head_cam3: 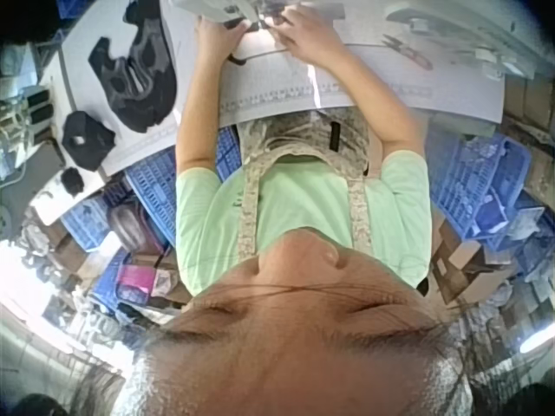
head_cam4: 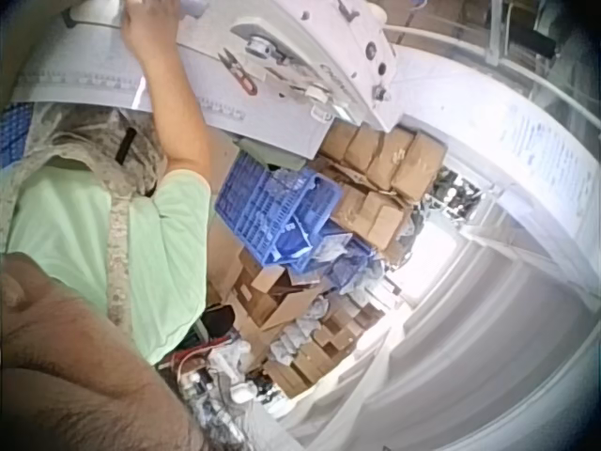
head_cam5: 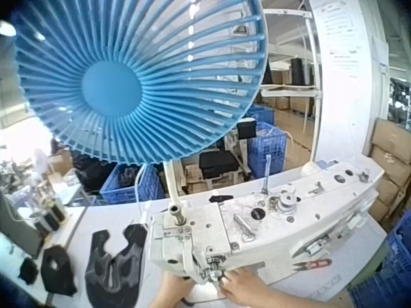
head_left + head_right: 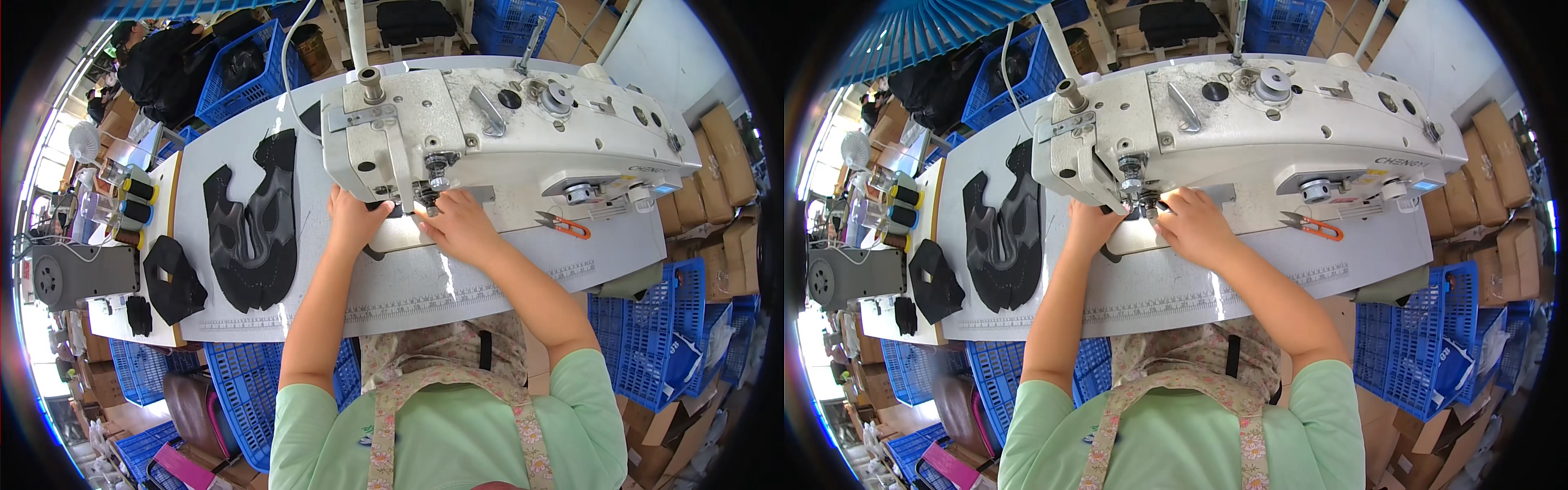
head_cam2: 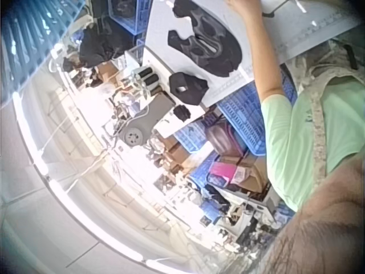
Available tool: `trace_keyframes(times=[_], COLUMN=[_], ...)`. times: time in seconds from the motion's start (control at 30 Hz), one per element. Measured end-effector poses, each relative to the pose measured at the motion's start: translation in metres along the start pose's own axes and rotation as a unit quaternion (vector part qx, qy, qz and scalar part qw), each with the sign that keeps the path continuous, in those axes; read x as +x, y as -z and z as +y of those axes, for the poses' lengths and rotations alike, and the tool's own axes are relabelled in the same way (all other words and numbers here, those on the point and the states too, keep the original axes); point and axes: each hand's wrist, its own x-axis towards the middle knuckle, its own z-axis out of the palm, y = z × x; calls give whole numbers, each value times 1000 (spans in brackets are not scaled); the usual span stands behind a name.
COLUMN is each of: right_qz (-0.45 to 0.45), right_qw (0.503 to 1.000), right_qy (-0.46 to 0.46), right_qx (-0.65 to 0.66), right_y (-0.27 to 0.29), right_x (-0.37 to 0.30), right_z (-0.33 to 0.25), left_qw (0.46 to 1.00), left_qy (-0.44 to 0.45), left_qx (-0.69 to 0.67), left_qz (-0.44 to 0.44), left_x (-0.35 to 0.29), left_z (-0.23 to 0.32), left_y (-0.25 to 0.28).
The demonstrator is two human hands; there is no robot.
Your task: The person carries shoe fabric pieces to a workstation, places them on the table, and stitches them using a sewing machine. They then carry a piece to another machine table, pick up another piece, return to the workstation, and stitch pieces using the sewing machine.
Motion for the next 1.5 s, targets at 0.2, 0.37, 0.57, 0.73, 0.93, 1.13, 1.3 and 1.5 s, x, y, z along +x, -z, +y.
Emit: trace_keyframes(times=[0.2,0.37,0.57,0.73,0.93,1.13,1.3,1.5], right_qz=[20,0,-13,-14,-5,-35,-39,-42], right_qw=[1000,1000,999,999,999,997,997,998], right_qy=[10,-13,-43,-51,-44,-61,-58,-52], right_qx=[17,9,4,-5,-2,-9,-15,-8], right_y=[-2,-2,-5,-5,-5,-6,-4,-3], right_x=[0,2,4,4,5,7,5,5], right_z=[6,4,5,3,6,10,8,5], left_qw=[1000,999,999,999,998,998,999,998], left_qy=[-9,23,35,28,7,14,-5,-5], left_qx=[1,-22,-7,10,26,50,13,14], left_qz=[8,0,26,29,53,43,52,61], left_x=[6,13,18,17,20,23,19,16], left_z=[-3,-9,-8,-8,-8,-9,-8,-7], left_y=[-5,-9,-15,-15,-16,-19,-17,-15])
